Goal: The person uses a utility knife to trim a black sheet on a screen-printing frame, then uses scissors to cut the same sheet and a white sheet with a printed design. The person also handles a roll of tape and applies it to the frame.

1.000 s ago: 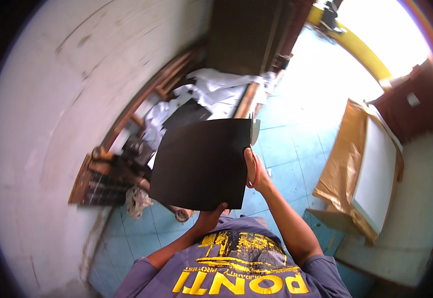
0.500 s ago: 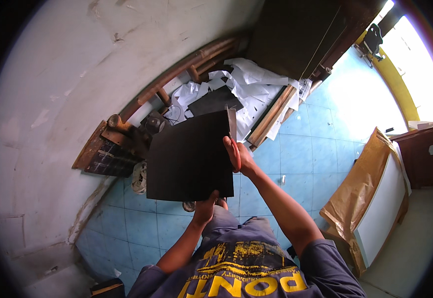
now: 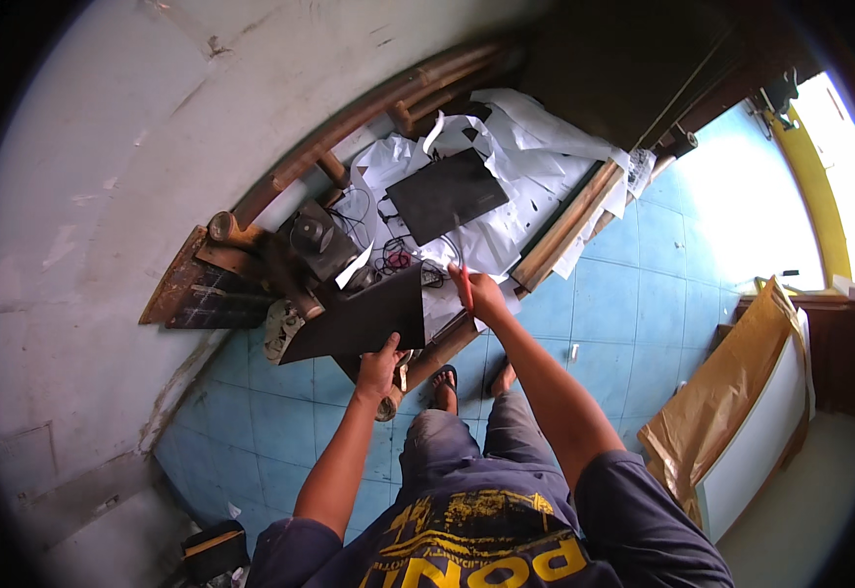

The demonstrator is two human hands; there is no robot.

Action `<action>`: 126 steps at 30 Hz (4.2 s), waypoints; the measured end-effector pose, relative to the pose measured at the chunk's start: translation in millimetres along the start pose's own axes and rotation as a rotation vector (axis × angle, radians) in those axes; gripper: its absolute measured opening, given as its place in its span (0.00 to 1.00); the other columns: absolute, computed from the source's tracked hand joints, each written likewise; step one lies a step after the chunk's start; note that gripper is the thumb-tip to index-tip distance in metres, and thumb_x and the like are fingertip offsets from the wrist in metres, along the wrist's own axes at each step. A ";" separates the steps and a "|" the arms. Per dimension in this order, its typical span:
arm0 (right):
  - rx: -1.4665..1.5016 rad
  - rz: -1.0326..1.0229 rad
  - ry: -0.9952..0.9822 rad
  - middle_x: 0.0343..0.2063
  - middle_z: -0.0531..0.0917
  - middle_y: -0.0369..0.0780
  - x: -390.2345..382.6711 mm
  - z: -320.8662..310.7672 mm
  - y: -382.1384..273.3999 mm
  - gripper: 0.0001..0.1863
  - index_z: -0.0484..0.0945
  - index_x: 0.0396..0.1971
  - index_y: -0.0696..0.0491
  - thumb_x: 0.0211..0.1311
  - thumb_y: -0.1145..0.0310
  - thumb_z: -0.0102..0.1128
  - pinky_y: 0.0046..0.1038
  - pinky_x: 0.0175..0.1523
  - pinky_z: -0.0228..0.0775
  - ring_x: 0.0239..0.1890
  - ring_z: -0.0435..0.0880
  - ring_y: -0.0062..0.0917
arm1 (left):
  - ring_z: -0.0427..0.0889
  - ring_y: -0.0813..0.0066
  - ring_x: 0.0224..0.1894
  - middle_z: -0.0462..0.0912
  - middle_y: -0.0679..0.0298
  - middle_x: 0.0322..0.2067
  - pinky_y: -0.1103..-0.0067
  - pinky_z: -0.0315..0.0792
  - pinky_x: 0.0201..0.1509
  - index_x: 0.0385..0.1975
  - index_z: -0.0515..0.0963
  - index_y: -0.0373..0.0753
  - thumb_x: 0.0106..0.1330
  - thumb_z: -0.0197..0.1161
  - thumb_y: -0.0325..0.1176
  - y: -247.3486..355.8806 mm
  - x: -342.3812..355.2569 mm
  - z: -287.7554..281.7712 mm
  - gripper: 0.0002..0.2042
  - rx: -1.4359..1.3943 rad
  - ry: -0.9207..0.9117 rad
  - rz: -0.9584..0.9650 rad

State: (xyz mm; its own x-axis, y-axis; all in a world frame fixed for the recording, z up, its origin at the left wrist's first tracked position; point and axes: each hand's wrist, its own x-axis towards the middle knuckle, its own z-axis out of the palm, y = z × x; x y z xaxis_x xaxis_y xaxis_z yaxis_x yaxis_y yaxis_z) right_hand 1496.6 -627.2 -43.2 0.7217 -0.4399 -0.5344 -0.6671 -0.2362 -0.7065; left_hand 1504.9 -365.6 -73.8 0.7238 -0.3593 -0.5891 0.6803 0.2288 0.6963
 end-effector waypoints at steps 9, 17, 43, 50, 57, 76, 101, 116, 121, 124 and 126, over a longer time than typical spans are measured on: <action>0.153 0.043 -0.056 0.22 0.84 0.43 134.1 -45.9 139.3 0.26 0.83 0.27 0.57 0.56 0.44 0.60 0.32 0.38 0.74 0.28 0.85 0.32 | 0.77 0.73 0.44 0.78 0.64 0.44 0.76 0.70 0.51 0.50 0.73 0.32 0.63 0.67 0.37 -24.0 94.8 46.6 0.21 0.432 0.046 0.032; 0.698 -0.099 -0.182 0.21 0.78 0.35 390.7 -83.8 88.5 0.18 0.80 0.32 0.57 0.59 0.54 0.63 0.21 0.25 0.65 0.20 0.75 0.19 | 0.72 0.57 0.56 0.57 0.50 0.64 0.64 0.73 0.52 0.70 0.42 0.48 0.62 0.59 0.60 -145.4 150.6 58.0 0.45 0.042 0.486 -0.601; 0.778 -0.253 0.179 0.24 0.78 0.37 508.6 -20.6 -32.3 0.09 0.75 0.34 0.56 0.58 0.69 0.65 0.21 0.14 0.59 0.12 0.69 0.19 | 0.81 0.73 0.42 0.82 0.59 0.40 0.79 0.74 0.43 0.54 0.72 0.32 0.67 0.59 0.37 -247.1 -58.8 57.9 0.19 0.437 0.680 -0.447; 0.678 -0.329 -0.152 0.13 0.72 0.33 241.9 -26.1 -129.3 0.10 0.72 0.28 0.54 0.59 0.68 0.64 0.19 0.13 0.61 0.10 0.70 0.16 | 0.78 0.65 0.51 0.77 0.54 0.49 0.74 0.73 0.54 0.54 0.70 0.30 0.67 0.59 0.29 -162.9 -87.0 51.9 0.18 0.346 0.795 0.114; 0.542 -0.306 -0.856 0.17 0.74 0.34 -124.5 142.4 -148.0 0.08 0.72 0.31 0.52 0.57 0.71 0.64 0.20 0.20 0.63 0.18 0.75 0.18 | 0.73 0.61 0.59 0.75 0.53 0.55 0.72 0.66 0.62 0.59 0.68 0.35 0.61 0.65 0.32 70.2 -234.8 -11.4 0.26 0.776 0.964 0.578; -0.101 -0.270 -1.760 0.18 0.76 0.37 -659.0 476.0 -73.3 0.09 0.73 0.23 0.54 0.56 0.69 0.65 0.22 0.24 0.64 0.19 0.74 0.20 | 0.78 0.80 0.26 0.81 0.64 0.25 0.81 0.73 0.33 0.36 0.77 0.30 0.69 0.55 0.32 -132.1 -674.6 -230.2 0.10 -0.313 1.189 0.582; -0.747 -0.599 -2.414 0.20 0.79 0.40 -1044.6 771.7 -2.2 0.10 0.74 0.29 0.60 0.59 0.68 0.62 0.21 0.23 0.67 0.15 0.75 0.21 | 0.79 0.75 0.26 0.82 0.61 0.28 0.78 0.73 0.33 0.35 0.77 0.33 0.68 0.59 0.41 -207.5 -862.2 -396.4 0.14 -0.679 1.959 0.477; -0.977 -0.540 -2.504 0.23 0.80 0.40 -1279.3 900.0 108.1 0.13 0.73 0.33 0.60 0.60 0.65 0.63 0.23 0.27 0.70 0.22 0.78 0.22 | 0.75 0.84 0.23 0.76 0.69 0.22 0.83 0.68 0.27 0.32 0.74 0.35 0.72 0.53 0.33 -277.6 -1133.3 -628.8 0.09 -0.877 2.147 0.812; -1.131 -0.379 -2.637 0.24 0.81 0.42 -1351.6 978.6 159.8 0.13 0.75 0.35 0.61 0.60 0.66 0.63 0.22 0.24 0.68 0.18 0.77 0.21 | 0.71 0.85 0.21 0.73 0.71 0.20 0.83 0.65 0.25 0.34 0.74 0.36 0.71 0.53 0.33 -311.3 -1178.1 -692.2 0.08 -1.021 2.277 0.762; -1.315 -0.471 -2.706 0.24 0.81 0.41 -1403.2 1013.6 170.0 0.15 0.76 0.40 0.62 0.61 0.66 0.62 0.21 0.21 0.66 0.17 0.76 0.19 | 0.66 0.85 0.20 0.70 0.72 0.18 0.83 0.62 0.24 0.38 0.75 0.37 0.70 0.53 0.33 -315.2 -1205.8 -720.9 0.07 -1.198 2.365 0.699; -1.430 -0.530 -2.778 0.25 0.82 0.41 -1436.1 1037.0 178.4 0.16 0.76 0.44 0.62 0.62 0.67 0.62 0.19 0.20 0.66 0.17 0.76 0.17 | 0.64 0.86 0.20 0.68 0.73 0.18 0.83 0.59 0.23 0.40 0.75 0.38 0.71 0.52 0.33 -316.8 -1221.7 -738.4 0.07 -1.181 2.512 0.614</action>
State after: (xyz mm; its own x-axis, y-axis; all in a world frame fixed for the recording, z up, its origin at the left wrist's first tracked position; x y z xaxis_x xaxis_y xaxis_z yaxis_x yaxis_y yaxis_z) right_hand 532.4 860.8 117.1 -0.9349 0.1828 -0.3043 0.2657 -0.2080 -0.9413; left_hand 490.3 668.9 122.6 -0.8423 0.4664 -0.2702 -0.2061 0.1846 0.9610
